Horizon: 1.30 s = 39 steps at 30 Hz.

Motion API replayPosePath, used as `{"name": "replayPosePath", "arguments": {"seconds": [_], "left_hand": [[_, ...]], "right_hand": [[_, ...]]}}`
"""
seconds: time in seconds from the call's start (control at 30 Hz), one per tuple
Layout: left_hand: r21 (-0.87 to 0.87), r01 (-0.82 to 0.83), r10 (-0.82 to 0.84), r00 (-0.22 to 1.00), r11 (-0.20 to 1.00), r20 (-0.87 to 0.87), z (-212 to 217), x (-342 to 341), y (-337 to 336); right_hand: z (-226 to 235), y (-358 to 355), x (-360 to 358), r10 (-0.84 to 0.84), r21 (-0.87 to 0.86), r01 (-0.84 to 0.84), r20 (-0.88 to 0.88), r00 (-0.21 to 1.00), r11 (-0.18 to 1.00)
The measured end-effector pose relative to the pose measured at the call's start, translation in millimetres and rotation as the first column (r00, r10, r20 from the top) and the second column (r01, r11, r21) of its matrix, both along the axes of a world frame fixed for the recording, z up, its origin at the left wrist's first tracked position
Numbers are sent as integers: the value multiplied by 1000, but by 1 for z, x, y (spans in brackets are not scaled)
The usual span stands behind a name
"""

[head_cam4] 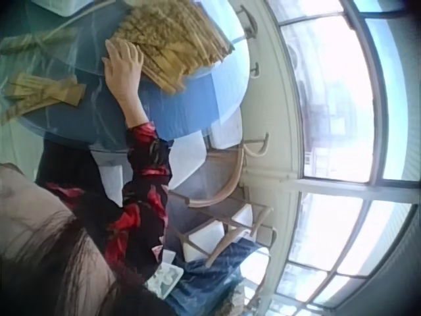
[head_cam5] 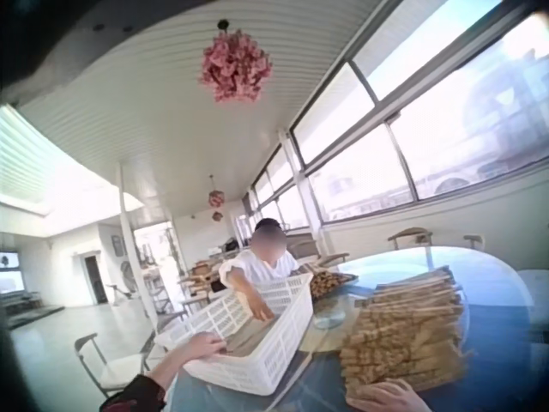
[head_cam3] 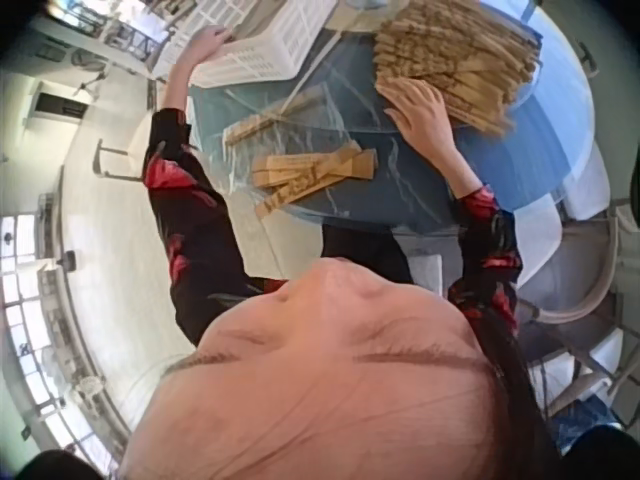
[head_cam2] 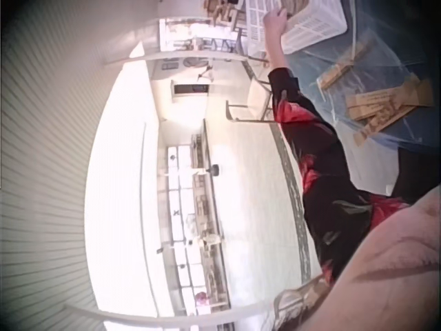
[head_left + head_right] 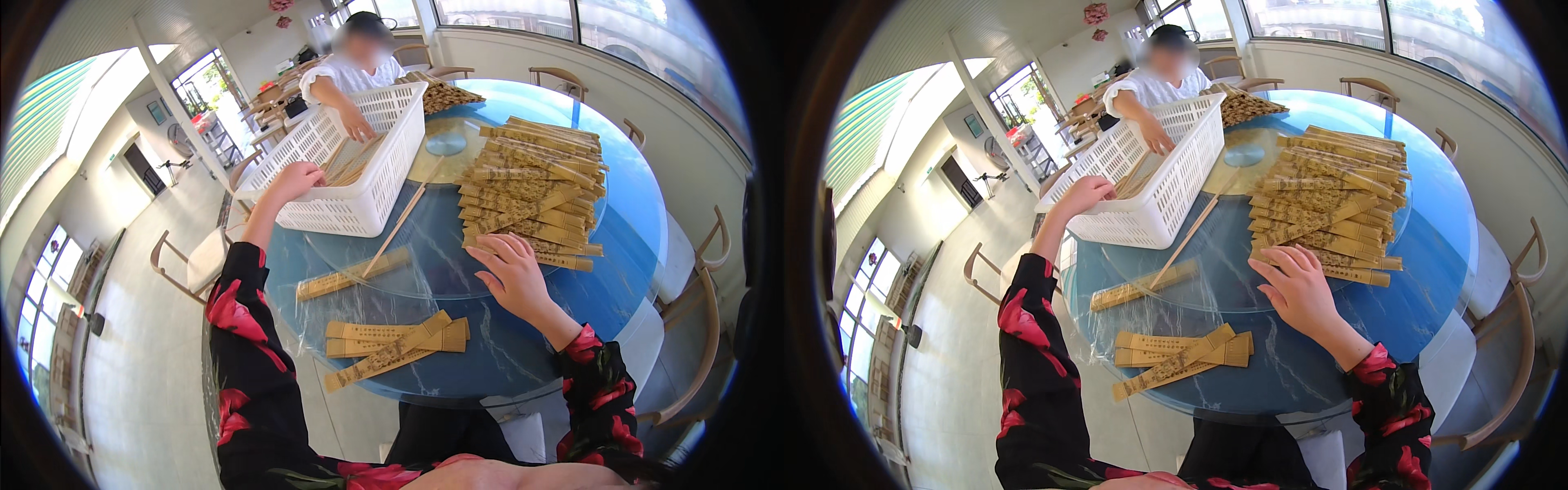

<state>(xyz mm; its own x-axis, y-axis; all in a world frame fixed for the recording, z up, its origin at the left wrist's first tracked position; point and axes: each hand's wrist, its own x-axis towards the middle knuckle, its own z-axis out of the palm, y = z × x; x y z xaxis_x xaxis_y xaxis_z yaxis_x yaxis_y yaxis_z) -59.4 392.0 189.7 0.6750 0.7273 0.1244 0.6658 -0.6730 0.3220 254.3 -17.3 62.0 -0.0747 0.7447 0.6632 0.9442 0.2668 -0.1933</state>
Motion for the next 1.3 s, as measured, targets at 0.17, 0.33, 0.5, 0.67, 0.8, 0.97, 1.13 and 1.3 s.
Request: {"name": "replayPosePath", "arguments": {"seconds": [0.17,0.33,0.5,0.67,0.8,0.97,1.13,1.3], "left_hand": [[-334,-41,-97,916,942,-388,19,32,20],[-541,-235,-113,839,807,-532,4,60,56],[-330,-362,46,732,872,-680,-28,33,101],[-363,-370,35,740,855,-672,-20,81,72],[-366,-393,81,767,844,-637,-17,70,65],[-392,-384,102,810,836,-578,-22,57,78],[-407,-379,118,835,831,-537,-24,50,80],[-427,-357,115,861,831,-496,-35,49,82]], "right_hand": [[6,-11,3,-23,-42,19,-114,993,999],[8,-20,0,28,-139,-49,-148,989,989],[16,-34,-6,175,-144,-201,-178,968,969],[11,-52,9,132,-245,-188,-229,964,951],[4,-55,16,157,-243,-217,-243,957,945],[6,-60,24,206,-213,-261,-250,946,941],[2,-64,24,244,-209,-299,-250,937,931],[-2,-65,19,258,-211,-317,-268,928,925]]}}
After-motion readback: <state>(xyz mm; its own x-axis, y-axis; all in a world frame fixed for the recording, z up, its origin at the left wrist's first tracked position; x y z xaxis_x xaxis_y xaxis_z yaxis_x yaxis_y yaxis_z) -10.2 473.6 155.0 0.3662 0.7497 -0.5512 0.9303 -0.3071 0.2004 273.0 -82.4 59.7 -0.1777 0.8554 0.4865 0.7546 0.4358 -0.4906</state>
